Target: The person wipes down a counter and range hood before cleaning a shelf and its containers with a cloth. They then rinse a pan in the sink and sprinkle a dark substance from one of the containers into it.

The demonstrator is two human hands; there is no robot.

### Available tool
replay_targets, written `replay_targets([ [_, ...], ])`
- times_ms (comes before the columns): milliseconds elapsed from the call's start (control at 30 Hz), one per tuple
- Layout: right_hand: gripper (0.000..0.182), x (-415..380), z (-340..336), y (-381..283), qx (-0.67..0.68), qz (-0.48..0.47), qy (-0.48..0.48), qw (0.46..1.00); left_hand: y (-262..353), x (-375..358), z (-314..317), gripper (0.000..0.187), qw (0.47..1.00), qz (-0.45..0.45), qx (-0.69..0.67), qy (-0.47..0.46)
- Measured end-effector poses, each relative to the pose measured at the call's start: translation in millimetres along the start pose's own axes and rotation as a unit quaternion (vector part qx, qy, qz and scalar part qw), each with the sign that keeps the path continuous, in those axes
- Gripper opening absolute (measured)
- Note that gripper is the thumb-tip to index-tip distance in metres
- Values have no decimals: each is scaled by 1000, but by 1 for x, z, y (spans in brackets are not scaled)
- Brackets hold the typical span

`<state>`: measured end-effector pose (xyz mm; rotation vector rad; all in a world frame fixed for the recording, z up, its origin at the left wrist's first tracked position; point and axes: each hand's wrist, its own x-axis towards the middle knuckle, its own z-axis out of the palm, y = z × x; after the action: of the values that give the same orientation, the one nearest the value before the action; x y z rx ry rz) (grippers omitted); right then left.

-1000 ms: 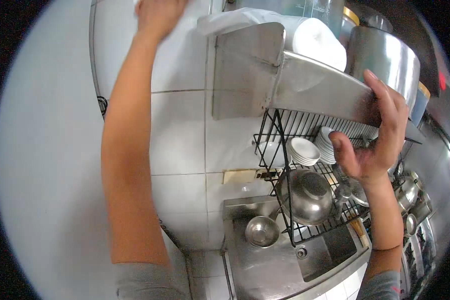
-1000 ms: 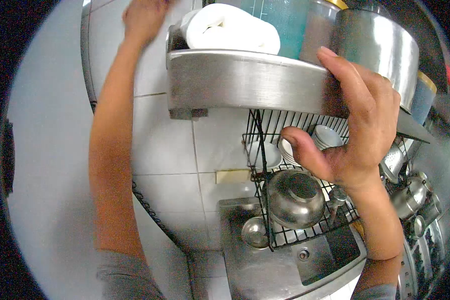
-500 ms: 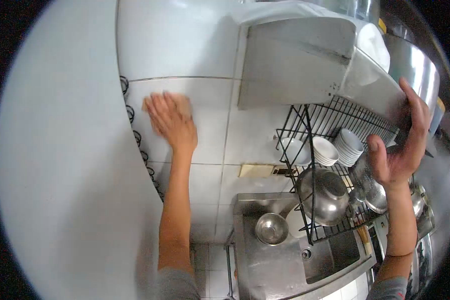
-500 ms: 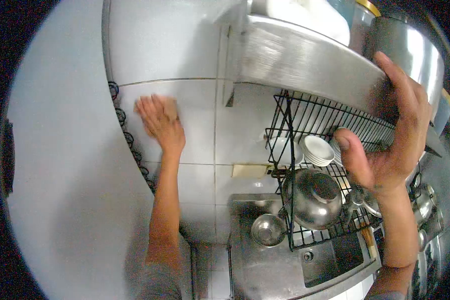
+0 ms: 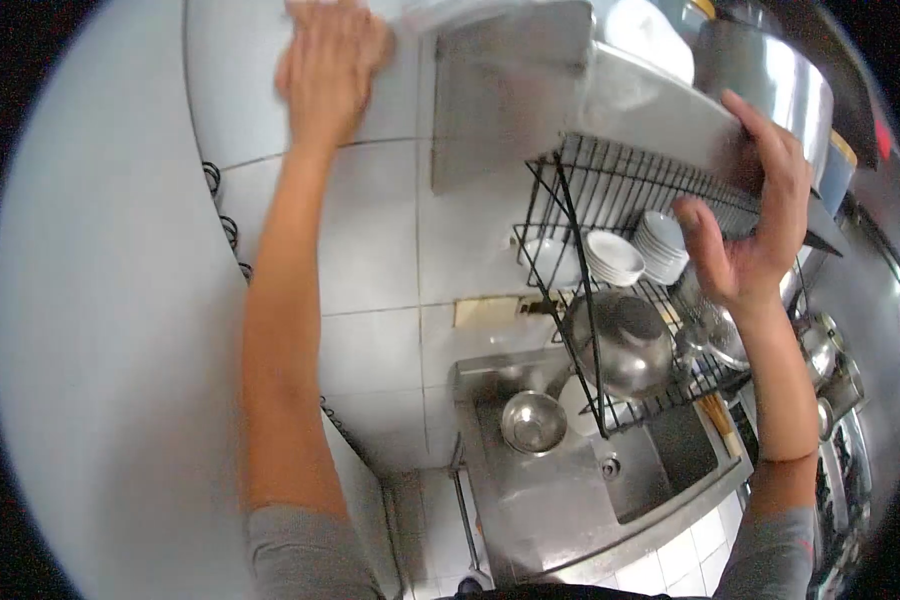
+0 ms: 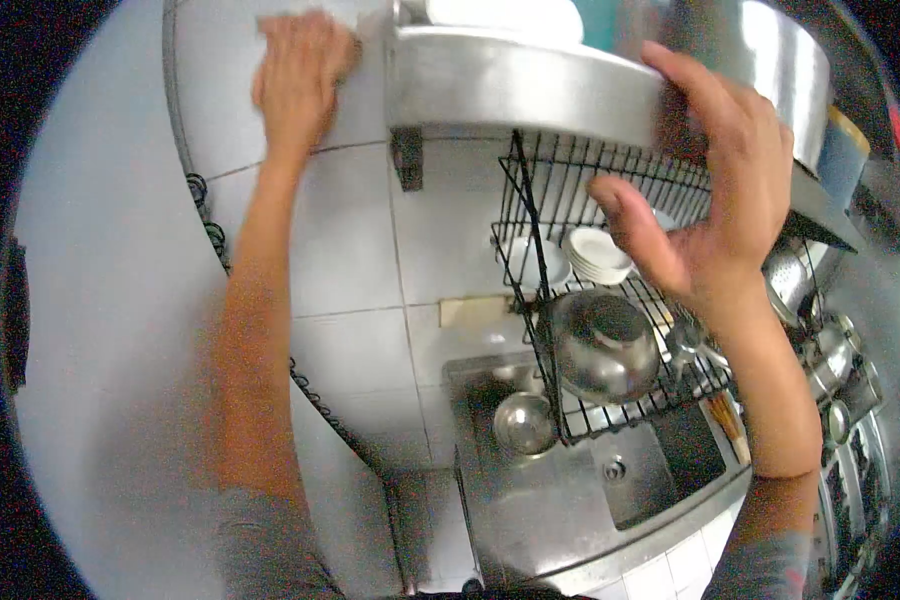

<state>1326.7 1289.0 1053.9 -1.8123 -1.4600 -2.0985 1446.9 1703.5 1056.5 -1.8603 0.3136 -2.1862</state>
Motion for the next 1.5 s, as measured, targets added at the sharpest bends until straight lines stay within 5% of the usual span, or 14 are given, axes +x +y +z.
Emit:
replay_targets([
  [67, 61, 2, -3, -10, 31, 76, -12, 997, 54, -64, -22, 49, 997, -36, -54, -40],
  [233, 51, 13, -15, -11, -1, 44, -18, 999, 149, -243, -69, 49, 964, -118, -71, -225],
  [367, 53, 9, -6, -5, 1, 9, 76, 997, 190, -281, -85, 50, 936, -103, -130, -310],
  [467, 52, 6, -1, -4, 22, 20, 106, 994, 191, -272, -51, 52, 800, -301, -440, -277],
  [533, 51, 4, -1, -5, 17, 41, 91, 995, 201, -203, -41, 51, 929, -17, -230, -289],
  [667, 51, 2, -1, 10, 66, 19, 129, 989, 217, -150, -7, 51, 948, 8, -191, -254],
  [767, 48, -4, -2, 8, 93, 34, 139, 985, 212, -129, 17, 43, 982, 38, -11, -186],
  [933, 51, -10, 15, 6, 72, 52, 172, 981, 200, -137, 49, 37, 993, -7, -49, -108],
  [1167, 48, -22, -11, -3, 198, 56, 225, 952, 184, -196, -22, 44, 960, 95, -85, -248],
  [1233, 35, -40, -44, -27, 213, 45, 187, 958, 178, -217, -52, 45, 948, 108, -71, -290],
  [1300, 32, -73, -88, -63, 272, 56, 117, 954, 185, -223, -93, 43, 939, -62, -207, -267],
  [1400, 30, -137, -170, -106, 478, 141, -170, 850, 217, -232, -144, 41, 830, -308, -406, -229],
  [1467, 31, -179, -206, -127, 590, 185, -268, 739, 240, -234, -191, 30, 783, -506, -275, -234],
  [1500, 31, -205, -212, -140, 648, 206, -275, 680, 242, -240, -215, 23, 842, -428, -213, -251],
])
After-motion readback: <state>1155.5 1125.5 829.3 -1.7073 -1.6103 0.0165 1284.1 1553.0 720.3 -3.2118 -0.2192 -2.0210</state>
